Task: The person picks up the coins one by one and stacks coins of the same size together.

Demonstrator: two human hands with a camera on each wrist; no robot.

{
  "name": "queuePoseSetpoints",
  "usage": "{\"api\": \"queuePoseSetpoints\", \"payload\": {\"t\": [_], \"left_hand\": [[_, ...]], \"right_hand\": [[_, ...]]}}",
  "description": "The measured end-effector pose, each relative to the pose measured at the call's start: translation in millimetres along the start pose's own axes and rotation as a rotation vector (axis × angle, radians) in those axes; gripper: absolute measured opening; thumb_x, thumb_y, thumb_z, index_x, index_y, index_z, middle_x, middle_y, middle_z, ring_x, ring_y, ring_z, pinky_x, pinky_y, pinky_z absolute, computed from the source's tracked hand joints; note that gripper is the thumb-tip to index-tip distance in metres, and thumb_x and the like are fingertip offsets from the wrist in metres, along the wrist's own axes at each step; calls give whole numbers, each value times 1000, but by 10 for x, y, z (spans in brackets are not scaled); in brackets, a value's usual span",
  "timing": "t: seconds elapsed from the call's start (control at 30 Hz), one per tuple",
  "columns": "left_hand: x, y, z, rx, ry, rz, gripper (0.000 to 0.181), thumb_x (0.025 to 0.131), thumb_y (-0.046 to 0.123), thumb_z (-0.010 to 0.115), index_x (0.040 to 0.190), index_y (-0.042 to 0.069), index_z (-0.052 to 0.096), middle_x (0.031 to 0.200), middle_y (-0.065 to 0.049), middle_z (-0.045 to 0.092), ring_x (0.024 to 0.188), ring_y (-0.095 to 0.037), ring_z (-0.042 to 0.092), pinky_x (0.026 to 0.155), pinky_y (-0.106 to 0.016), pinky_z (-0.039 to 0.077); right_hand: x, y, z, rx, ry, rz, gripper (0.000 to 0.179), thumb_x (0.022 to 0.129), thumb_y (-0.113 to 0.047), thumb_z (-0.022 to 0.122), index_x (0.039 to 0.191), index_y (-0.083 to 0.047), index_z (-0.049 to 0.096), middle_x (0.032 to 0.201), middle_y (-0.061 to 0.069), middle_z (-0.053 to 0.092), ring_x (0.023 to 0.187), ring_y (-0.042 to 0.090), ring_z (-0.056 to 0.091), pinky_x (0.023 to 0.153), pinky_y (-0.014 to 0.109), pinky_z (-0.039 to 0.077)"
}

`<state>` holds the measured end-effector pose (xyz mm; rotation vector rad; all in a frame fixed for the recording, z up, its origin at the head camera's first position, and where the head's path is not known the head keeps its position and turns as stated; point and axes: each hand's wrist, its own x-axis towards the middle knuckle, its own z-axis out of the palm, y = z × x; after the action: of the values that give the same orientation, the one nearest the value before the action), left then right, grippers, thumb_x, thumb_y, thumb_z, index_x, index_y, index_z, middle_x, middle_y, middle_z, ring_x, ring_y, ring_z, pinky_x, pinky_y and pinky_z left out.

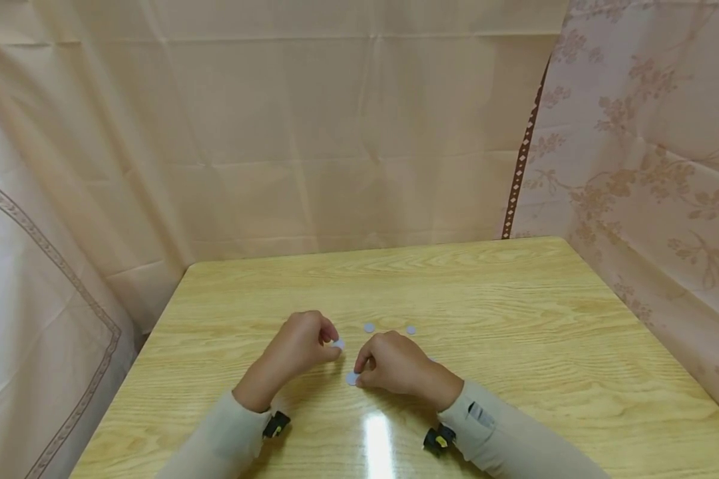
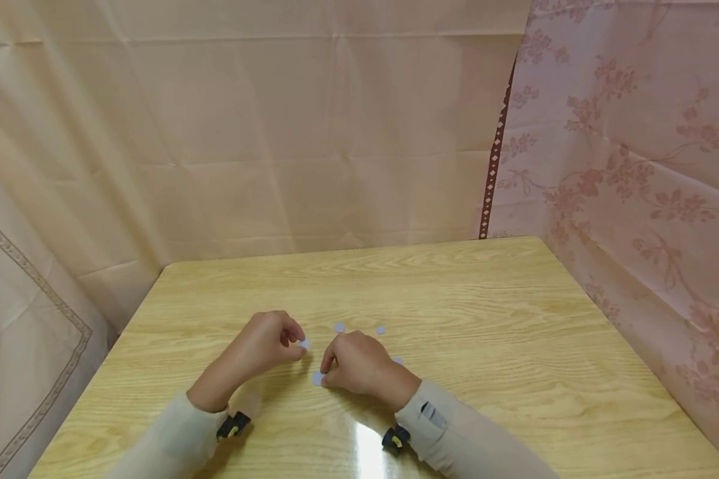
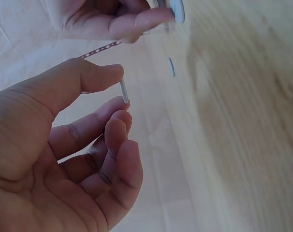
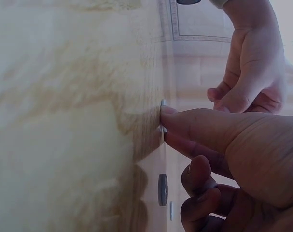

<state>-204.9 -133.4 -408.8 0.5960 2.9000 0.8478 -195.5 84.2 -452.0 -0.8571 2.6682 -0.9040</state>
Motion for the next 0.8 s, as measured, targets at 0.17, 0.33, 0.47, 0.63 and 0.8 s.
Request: {"api": "queuePoseSetpoints", "payload": {"t": [0.17,0.33,0.47,0.63,0.8], "left_hand": [[-36,5,64,-15,-24,50,11,79,15,83,85,9,78,87,-1,70,74,-9,60,68,-25,55],[-43,25,164,-17,-57,82,14,79,17,86,84,8,77,86,-1,72,72,-7,61,67,-24,55],[-46,31,230,-4,-83,81,15,79,18,87,84,8,77,83,2,71,69,-6,60,65,-23,53],[-61,29,258,24,-84,85,12,77,17,85,80,10,77,79,4,69,67,-6,58,62,-23,52],[-57,21,247,23,-98,85,11,77,16,85,78,10,76,76,5,68,64,-6,57,60,-23,51]], "right_hand": [[-7,-4,-3,1,0,-7,8,85,-25,86,88,-19,82,68,-17,64,51,2,46,48,20,39],[-19,0,-6,12,-3,-3,8,85,-24,86,89,-18,82,69,-17,65,51,2,46,48,19,38],[-25,1,1,15,-10,-9,8,85,-25,85,84,-19,81,68,-18,64,51,1,47,49,19,40],[-22,9,2,1,-14,-2,15,86,-29,85,74,-26,76,65,-20,63,54,1,52,53,21,46],[-18,11,-12,-9,-14,9,18,86,-30,85,72,-27,74,63,-20,62,53,2,51,51,21,45]]}}
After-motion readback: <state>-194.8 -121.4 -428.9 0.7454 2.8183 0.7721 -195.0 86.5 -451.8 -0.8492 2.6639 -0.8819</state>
